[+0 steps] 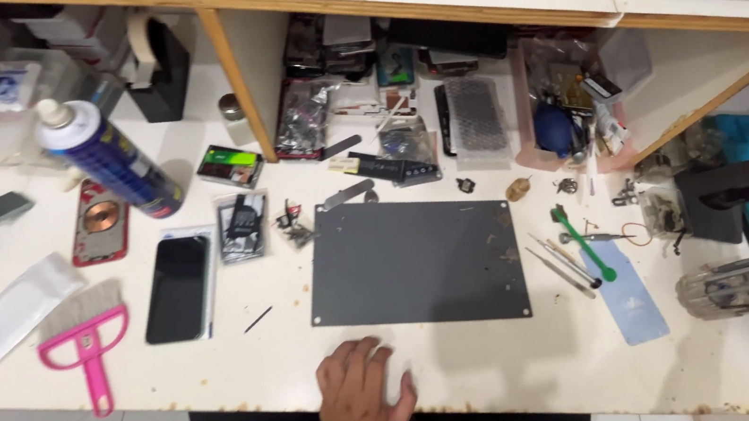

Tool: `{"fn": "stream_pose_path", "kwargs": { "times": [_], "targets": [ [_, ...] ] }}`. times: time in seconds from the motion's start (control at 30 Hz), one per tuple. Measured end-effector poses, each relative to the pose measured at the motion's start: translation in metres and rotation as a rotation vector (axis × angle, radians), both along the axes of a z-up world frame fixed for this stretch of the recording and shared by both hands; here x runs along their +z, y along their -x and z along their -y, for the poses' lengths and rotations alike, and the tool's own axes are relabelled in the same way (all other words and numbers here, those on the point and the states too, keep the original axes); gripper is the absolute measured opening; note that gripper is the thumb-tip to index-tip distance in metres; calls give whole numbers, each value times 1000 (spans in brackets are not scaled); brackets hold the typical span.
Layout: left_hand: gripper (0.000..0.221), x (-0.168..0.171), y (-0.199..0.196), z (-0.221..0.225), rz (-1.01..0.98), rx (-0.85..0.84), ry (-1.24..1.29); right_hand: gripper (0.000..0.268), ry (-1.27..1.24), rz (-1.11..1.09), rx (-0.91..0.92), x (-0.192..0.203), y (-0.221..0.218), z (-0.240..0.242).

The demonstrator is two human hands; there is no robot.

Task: Testing phone power and sorting through electronic components at a repair bench.

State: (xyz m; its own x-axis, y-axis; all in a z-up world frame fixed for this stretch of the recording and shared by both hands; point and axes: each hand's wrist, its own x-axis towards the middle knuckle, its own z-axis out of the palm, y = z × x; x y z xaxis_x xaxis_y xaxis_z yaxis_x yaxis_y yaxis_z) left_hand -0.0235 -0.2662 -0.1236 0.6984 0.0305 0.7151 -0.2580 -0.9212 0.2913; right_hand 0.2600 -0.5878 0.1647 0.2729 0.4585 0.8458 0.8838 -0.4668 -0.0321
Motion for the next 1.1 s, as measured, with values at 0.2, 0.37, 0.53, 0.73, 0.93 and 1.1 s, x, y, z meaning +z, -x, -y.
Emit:
{"fn": "stream_pose_path", "kwargs": {
  "times": [0.2, 0.37, 0.53, 0.73, 0.93, 1.1],
  "targets": [
    [30, 2, 5, -5, -139, -61, 181, 17, 26, 10, 63, -29, 51, -54],
    [26, 7, -2, -30, -166, -75, 156, 23, 169, -211, 45, -87, 118, -115],
    [22, -6, -18, -61, -211, -65, 105, 28, 371, -605, 43, -159, 166, -154],
    [26, -12, -20, -67, -256, -107, 83, 28, 421, -787, -217, -241, 199, -152],
    [33, -15, -19, -68, -264, -108, 67, 25, 80, -596, -299, -267, 210, -128],
    [38, -7, -17, -66, -375, -60, 79, 25, -93, -637, -533, -235, 176, -73]
  ]
}}
